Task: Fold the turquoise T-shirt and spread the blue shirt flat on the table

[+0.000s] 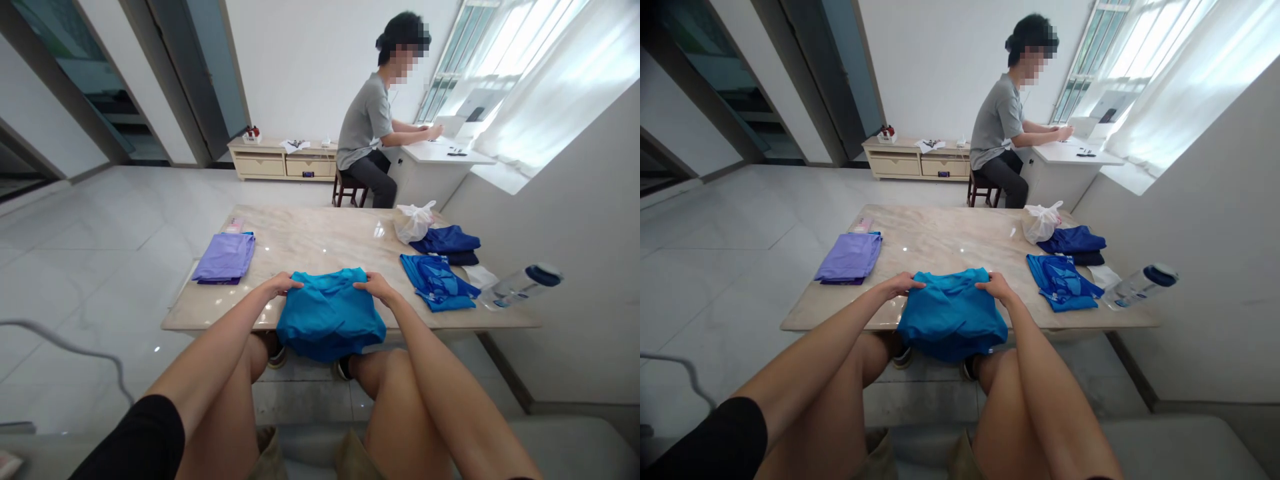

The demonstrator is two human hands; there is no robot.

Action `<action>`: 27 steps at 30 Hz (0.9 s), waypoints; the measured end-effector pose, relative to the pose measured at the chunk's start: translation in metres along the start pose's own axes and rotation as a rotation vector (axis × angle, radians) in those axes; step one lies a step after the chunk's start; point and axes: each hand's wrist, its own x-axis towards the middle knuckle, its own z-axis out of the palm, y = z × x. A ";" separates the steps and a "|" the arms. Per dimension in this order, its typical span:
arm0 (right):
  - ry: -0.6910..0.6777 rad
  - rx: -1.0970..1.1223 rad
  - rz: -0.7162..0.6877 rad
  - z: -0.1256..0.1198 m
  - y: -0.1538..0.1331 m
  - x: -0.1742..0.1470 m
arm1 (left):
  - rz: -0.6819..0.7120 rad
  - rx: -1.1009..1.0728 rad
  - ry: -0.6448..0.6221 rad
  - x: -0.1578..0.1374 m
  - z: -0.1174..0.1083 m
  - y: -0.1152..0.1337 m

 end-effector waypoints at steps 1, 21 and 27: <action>-0.005 0.022 -0.004 0.000 -0.002 -0.003 | 0.003 -0.024 -0.010 -0.004 -0.003 0.000; 0.102 0.084 -0.244 0.027 -0.047 0.003 | 0.294 -0.153 0.204 -0.029 -0.051 0.004; 0.054 0.052 -0.255 0.031 -0.044 0.010 | 0.287 -0.087 0.188 -0.021 -0.053 0.001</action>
